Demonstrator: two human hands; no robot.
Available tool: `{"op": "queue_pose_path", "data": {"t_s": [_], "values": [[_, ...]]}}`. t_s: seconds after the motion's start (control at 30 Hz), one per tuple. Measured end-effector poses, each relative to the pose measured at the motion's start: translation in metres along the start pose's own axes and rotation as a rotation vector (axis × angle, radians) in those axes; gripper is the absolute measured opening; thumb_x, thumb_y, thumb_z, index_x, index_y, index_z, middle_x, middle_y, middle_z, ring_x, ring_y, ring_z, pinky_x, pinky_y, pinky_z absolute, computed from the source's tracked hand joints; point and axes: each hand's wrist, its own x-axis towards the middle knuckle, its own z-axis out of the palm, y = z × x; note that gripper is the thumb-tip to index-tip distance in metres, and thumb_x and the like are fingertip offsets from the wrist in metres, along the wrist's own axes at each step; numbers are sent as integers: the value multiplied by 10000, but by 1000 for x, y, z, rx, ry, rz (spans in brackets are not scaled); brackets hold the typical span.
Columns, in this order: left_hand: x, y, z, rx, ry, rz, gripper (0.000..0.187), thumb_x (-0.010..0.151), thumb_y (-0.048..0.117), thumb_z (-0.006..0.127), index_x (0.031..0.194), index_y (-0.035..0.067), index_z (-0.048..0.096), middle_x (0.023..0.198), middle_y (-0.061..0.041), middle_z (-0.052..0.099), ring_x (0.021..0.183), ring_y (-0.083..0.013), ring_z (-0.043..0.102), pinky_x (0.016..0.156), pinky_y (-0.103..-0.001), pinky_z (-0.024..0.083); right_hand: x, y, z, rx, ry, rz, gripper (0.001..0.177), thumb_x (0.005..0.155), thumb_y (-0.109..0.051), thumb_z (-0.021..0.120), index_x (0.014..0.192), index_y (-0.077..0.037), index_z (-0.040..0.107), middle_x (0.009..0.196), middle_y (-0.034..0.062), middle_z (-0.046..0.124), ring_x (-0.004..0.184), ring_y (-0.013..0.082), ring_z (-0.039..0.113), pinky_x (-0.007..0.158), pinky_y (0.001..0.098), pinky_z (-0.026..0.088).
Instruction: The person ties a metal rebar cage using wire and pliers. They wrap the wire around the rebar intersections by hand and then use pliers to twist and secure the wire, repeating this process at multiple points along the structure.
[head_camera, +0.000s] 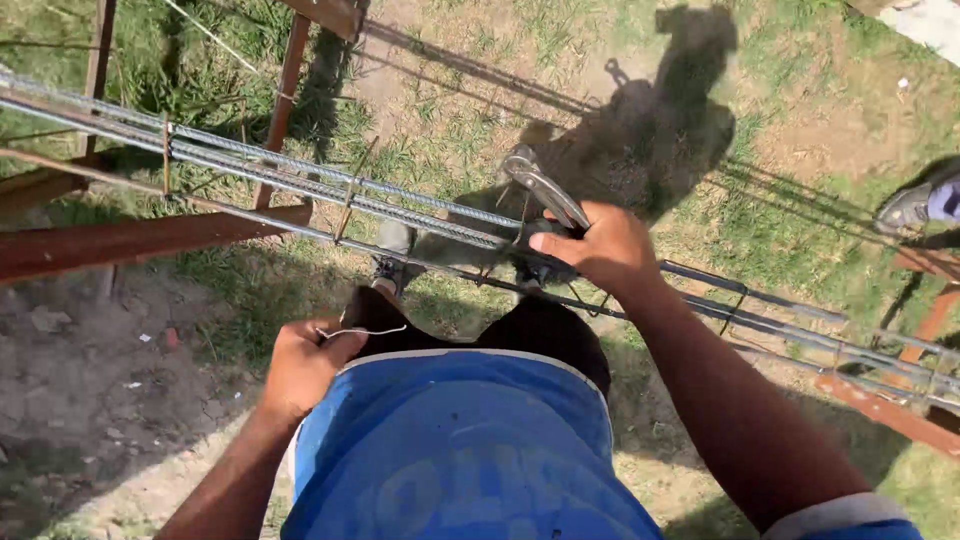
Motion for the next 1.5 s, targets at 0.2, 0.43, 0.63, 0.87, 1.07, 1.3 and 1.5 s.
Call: {"op": "queue_pose_path", "data": {"t_s": [0.2,0.43,0.63,0.87,1.07,1.3,1.5], "values": [[-14,-25,132,-523,190,180,529,894,128,865,517,160,495,515,54,394,561,-115,359,555,-284,292,56,14,-10,-324,-314,-157,513,821,-450,989,1208,-128,888,1055,172,878,1006,435,827,855,482,617],[-21,2,227,-838,308,104,274,1094,272,691,883,102,732,552,-40,520,576,-146,432,603,-291,359,84,28,4,-411,-340,-390,372,969,-410,953,1121,-82,870,808,87,798,498,172,567,540,325,483],[0,43,237,-942,147,59,497,1106,61,505,1594,23,592,913,-170,684,730,-197,565,691,-308,433,107,44,13,-445,-325,-394,327,1025,-431,912,932,-125,841,642,15,710,440,148,521,492,314,452],[33,36,251,-1109,83,115,314,1107,118,675,1418,127,716,1248,-204,737,735,-183,604,690,-304,539,124,57,11,-342,-409,-327,285,977,-346,947,1119,-110,872,887,130,817,794,230,729,785,394,573],[67,37,277,-1296,-67,236,249,1121,300,736,1216,93,634,1390,-163,731,455,-46,505,417,-208,458,125,46,21,-369,-457,-305,274,1055,-342,876,1189,-103,856,889,124,808,813,222,746,846,363,602],[79,37,299,-1076,264,448,226,1051,179,859,1177,96,691,1014,-52,689,986,-174,652,929,-351,557,137,61,20,-335,-523,-318,330,1051,-335,879,1208,-49,834,879,146,774,821,213,721,831,353,632],[61,65,320,-979,474,296,371,920,319,989,1005,114,690,812,-68,705,743,-189,639,680,-308,520,133,50,7,-310,-602,-234,326,1075,-294,846,1191,7,802,835,135,735,763,212,693,785,359,629]]}}
